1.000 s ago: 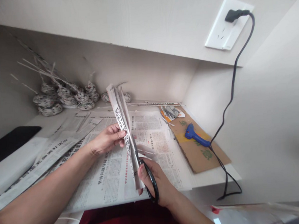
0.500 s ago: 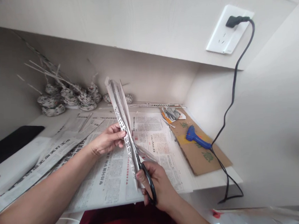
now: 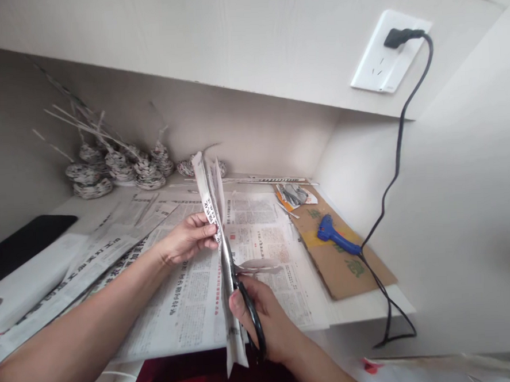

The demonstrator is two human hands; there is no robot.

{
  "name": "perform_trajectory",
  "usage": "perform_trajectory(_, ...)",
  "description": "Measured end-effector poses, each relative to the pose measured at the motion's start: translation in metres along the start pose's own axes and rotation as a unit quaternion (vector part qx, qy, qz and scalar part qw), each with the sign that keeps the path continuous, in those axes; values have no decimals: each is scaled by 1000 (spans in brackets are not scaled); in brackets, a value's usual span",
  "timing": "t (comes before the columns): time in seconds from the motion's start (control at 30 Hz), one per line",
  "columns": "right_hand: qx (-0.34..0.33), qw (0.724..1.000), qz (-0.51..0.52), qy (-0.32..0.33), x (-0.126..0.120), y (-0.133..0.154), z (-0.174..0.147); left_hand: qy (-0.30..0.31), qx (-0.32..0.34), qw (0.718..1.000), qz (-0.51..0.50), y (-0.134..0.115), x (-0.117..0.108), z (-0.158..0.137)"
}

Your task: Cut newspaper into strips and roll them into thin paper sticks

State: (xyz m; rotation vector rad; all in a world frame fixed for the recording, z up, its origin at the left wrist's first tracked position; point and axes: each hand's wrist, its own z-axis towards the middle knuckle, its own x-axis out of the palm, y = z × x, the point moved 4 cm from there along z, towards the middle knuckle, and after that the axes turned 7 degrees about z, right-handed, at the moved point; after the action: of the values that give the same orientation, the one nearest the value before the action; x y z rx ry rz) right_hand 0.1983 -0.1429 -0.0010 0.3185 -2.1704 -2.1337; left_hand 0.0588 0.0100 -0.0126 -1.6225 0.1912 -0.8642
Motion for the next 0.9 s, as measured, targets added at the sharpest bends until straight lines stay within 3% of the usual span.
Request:
perform_trajectory(0.13, 12, 999, 22, 24, 3, 0, 4, -8, 6, 1000, 3, -1, -2, -1)
perform_trajectory(0.5, -15, 999, -21, -24, 1, -12, -1, -4, 7, 1000, 21, -5, -5, 0)
perform_trajectory(0.73, 19, 1000, -7, -11, 2, -1, -6, 57, -38, 997, 43, 9, 8, -2)
perform_trajectory(0.9, 3, 1000, -5, -20, 4, 0, -4, 59, -40, 997, 38, 11, 10, -2)
